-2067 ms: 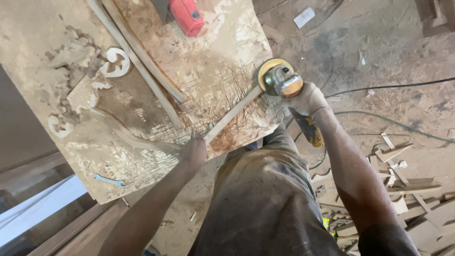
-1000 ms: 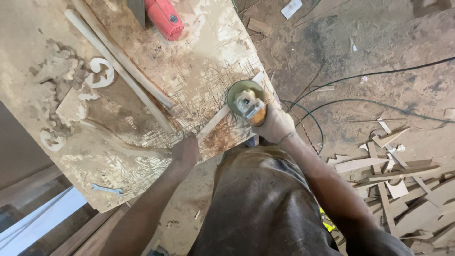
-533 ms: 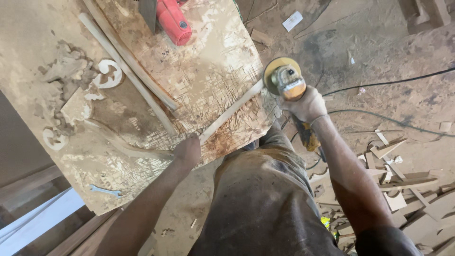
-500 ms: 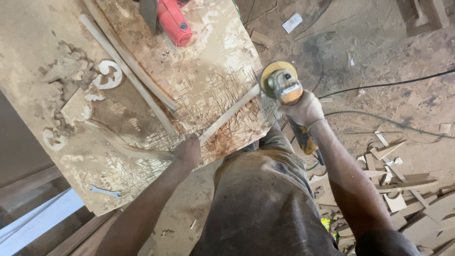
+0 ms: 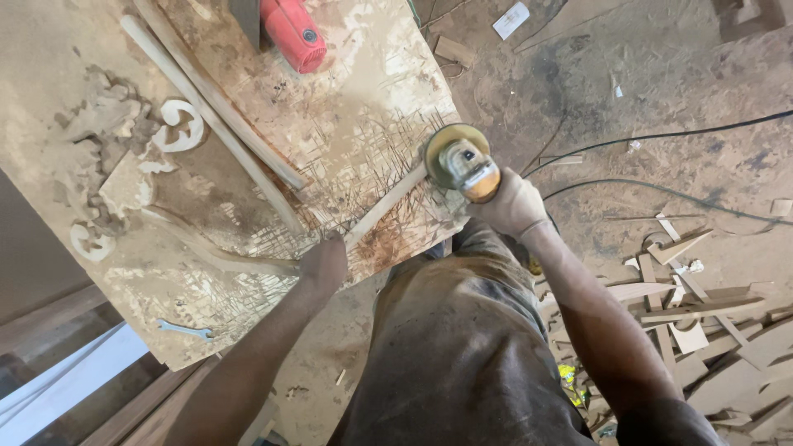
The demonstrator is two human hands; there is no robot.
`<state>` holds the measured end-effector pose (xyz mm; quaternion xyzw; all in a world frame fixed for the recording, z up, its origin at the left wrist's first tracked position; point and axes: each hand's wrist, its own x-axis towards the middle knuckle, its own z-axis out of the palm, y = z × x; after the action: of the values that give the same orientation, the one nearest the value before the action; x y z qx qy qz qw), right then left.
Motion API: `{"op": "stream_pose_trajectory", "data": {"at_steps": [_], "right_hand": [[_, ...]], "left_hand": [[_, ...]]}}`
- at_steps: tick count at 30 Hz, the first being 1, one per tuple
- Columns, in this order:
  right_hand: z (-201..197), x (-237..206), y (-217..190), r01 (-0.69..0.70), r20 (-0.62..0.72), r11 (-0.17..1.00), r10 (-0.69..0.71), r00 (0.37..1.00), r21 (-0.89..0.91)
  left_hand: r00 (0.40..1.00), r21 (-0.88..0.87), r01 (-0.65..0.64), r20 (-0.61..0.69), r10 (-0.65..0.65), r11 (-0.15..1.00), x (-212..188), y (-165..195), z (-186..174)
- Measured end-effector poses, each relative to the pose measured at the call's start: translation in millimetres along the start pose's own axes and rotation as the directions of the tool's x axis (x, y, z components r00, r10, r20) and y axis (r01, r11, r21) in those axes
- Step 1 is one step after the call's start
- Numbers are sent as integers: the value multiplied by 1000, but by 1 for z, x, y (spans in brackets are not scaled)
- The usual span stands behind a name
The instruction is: The person holds a curved wooden strip against a workbench with one hand and sands its surface using an angle grinder, moving the tool along the length of the strip and repositioning the wood repeatedly while sanding different sections.
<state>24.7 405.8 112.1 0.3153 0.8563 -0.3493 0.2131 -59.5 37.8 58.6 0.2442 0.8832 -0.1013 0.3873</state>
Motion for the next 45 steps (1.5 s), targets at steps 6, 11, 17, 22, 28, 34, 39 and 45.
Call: {"op": "stream_pose_trajectory", "data": {"at_steps": [6,11,17,22,28,34,39,45], "right_hand": [[-31,49,41,-59,-41,996,62,997,63],[-31,58,82,-34,-92,888,86,992,459],[-38,29,124,45,-128,619,90,988,784],[-44,5,144,-22,-116,579,199,973,815],[-42,-12,149,-25,-144,615,224,964,788],[-40,-19,128,-7,-162,699,176,971,715],[-34,-18,103,41,-114,713,55,992,700],[-21,-18,74,95,-78,760,-58,995,643]], "left_hand": [[998,-69,34,-55,-38,997,8,-5,9],[979,-148,95,192,-66,984,5,-11,-36],[913,-438,191,408,5,878,14,-35,-82],[896,-342,116,441,50,932,33,-44,-77],[889,-360,119,453,62,925,43,-49,-56],[957,-350,48,284,56,936,22,-30,-46],[982,-362,-32,164,97,932,-8,12,-50],[992,-221,-106,44,118,970,-27,19,-43]]}}
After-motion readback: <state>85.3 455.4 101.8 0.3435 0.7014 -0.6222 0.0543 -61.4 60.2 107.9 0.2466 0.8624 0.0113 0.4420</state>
